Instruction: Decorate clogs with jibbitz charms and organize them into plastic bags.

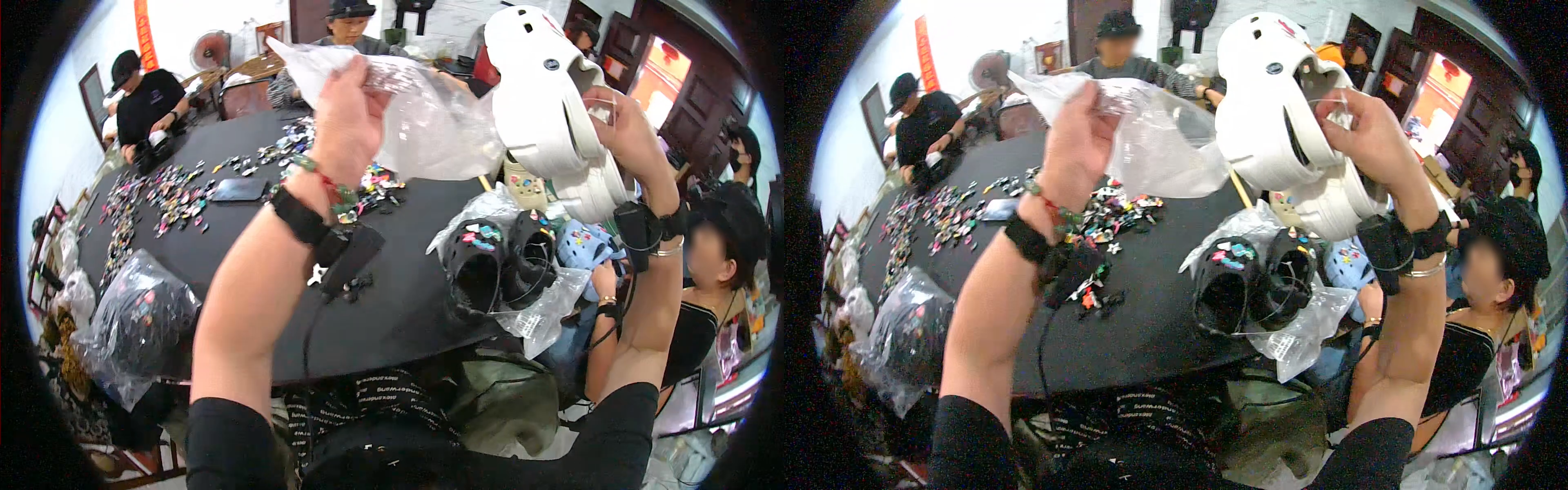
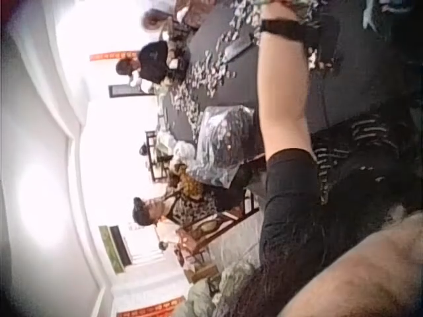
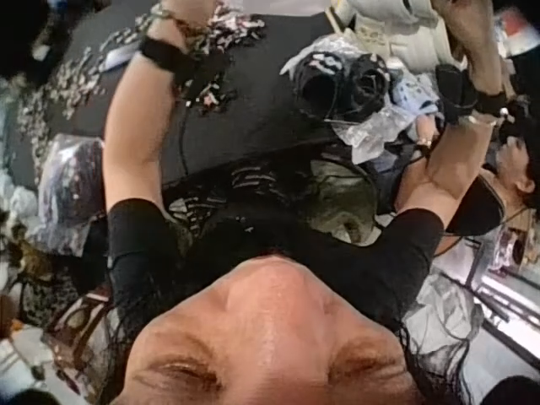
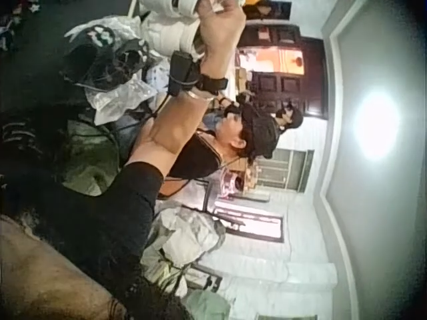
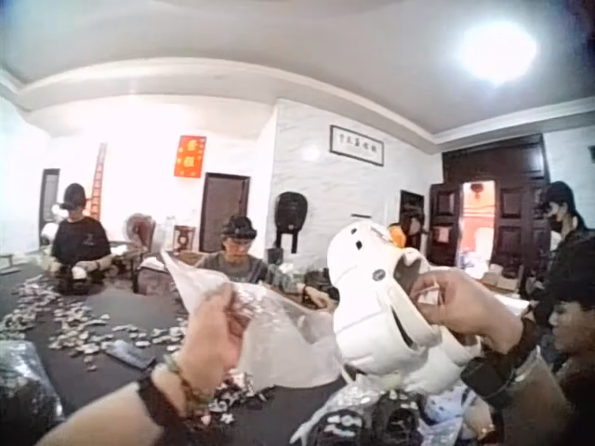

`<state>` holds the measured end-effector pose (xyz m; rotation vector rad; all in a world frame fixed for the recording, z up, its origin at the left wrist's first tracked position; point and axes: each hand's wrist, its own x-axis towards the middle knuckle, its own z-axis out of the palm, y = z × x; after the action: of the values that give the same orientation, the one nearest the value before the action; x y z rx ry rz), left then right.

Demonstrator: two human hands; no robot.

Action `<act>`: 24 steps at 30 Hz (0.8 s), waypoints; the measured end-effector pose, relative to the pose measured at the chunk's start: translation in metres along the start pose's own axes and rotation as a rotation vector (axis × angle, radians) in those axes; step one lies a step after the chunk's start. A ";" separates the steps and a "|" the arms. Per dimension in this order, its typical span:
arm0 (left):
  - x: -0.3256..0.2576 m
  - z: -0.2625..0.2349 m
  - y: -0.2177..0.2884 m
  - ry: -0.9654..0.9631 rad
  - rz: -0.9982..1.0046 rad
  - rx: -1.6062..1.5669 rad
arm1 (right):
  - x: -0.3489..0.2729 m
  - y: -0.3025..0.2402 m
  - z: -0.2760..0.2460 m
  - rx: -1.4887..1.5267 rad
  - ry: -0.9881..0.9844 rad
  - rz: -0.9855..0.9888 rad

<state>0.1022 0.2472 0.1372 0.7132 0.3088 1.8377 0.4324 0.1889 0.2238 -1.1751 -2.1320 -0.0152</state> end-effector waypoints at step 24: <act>-0.038 -0.123 -0.125 0.185 -0.626 0.691 | 0.054 0.108 0.241 -0.315 -0.608 0.263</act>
<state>0.1316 0.2747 -0.0371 0.7854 1.1847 1.1763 0.3587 0.3702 0.0386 -1.8215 -2.5305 0.1464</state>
